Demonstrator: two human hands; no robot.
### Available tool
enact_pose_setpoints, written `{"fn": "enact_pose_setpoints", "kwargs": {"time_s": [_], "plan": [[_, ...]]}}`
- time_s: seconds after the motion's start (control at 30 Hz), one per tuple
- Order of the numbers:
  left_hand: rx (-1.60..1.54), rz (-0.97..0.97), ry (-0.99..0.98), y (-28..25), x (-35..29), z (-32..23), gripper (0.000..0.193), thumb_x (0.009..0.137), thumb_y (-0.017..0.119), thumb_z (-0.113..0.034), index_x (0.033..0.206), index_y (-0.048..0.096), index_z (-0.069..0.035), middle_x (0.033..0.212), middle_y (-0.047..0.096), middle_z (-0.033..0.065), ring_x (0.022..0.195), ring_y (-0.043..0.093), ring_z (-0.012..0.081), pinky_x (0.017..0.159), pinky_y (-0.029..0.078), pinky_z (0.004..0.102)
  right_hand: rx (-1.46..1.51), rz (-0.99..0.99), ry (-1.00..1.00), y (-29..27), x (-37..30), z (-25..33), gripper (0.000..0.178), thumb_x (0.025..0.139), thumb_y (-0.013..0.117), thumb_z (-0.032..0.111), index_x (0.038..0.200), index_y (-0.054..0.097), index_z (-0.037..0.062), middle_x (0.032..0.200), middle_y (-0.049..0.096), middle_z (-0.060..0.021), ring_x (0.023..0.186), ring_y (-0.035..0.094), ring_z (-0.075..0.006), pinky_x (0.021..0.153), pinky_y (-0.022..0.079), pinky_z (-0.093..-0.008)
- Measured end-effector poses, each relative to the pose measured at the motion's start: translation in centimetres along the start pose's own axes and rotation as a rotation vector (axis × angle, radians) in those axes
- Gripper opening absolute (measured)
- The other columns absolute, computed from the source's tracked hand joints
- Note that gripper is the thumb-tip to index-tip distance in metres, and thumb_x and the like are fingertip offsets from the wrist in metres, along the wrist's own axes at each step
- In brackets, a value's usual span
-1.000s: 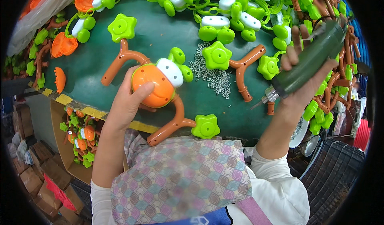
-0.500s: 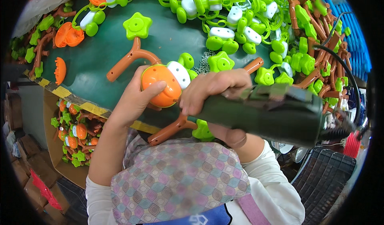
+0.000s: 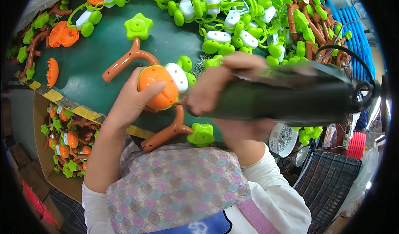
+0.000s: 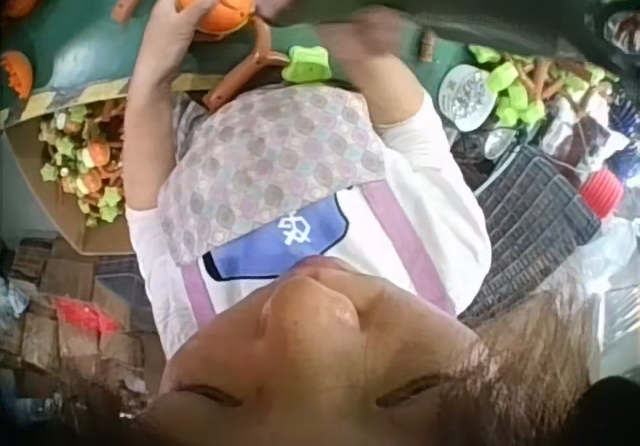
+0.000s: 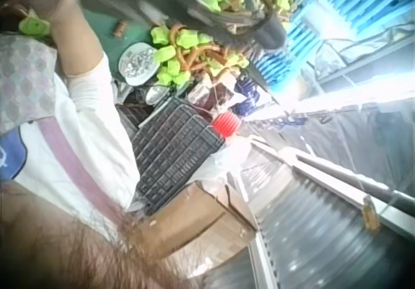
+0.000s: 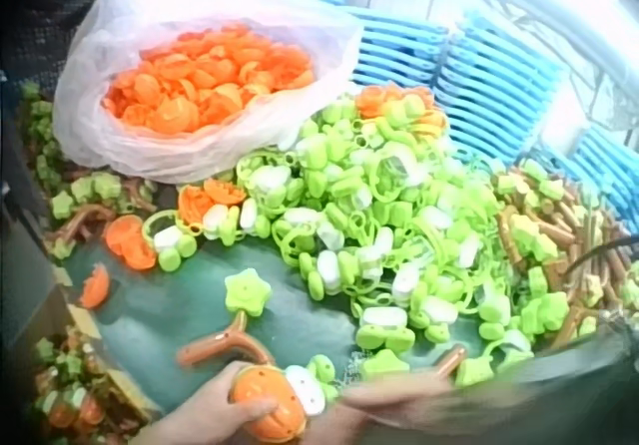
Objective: The person assembles small plastic toy components on a green worktable. They pick up orange and green plastic parts, align them, and use a green power drill to fasten them together. Completed units are placed into a cardboard box below the table.
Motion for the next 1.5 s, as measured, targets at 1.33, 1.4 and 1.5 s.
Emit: {"fn": "enact_pose_setpoints", "kwargs": {"time_s": [1.33,1.4,1.5], "plan": [[0.954,-0.250,0.788,0.9,-2.9,-6.2,0.017,0.071,0.084,-0.009,0.085,0.075,-0.011,0.096,0.060,0.0020,0.106,0.051,0.0278,0.097,0.036,0.0433,0.259,0.070,-0.285,-1.0,3.2,-0.2,0.095,0.090,0.045,0.082,0.144,0.042,0.0041,0.084,0.060,-0.0098,0.072,0.062,-0.0229,0.068,0.054,-0.0400],[0.971,-0.240,0.789,1.2,-2.9,-6.3,0.017,0.071,0.084,-0.010,0.085,0.075,-0.012,0.097,0.061,0.0020,0.106,0.051,0.0279,0.097,0.036,0.0432,0.263,0.085,-0.300,-1.1,3.2,-0.1,0.096,0.089,0.046,0.082,0.145,0.041,0.0039,0.085,0.060,-0.0102,0.072,0.062,-0.0234,0.069,0.054,-0.0405],[0.998,-0.254,0.792,1.5,-3.0,-6.7,0.018,0.070,0.085,-0.010,0.084,0.075,-0.011,0.098,0.061,0.0020,0.105,0.051,0.0281,0.096,0.036,0.0446,0.283,0.072,-0.299,-1.0,3.4,-0.2,0.097,0.089,0.046,0.082,0.145,0.041,0.0029,0.085,0.060,-0.0109,0.071,0.062,-0.0240,0.069,0.054,-0.0409]]}}
Point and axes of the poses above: each hand's wrist, its own x-axis towards the middle knuckle, its own y-axis out of the palm, z = x × y, the point moved 5 cm from there along x, towards the middle knuckle
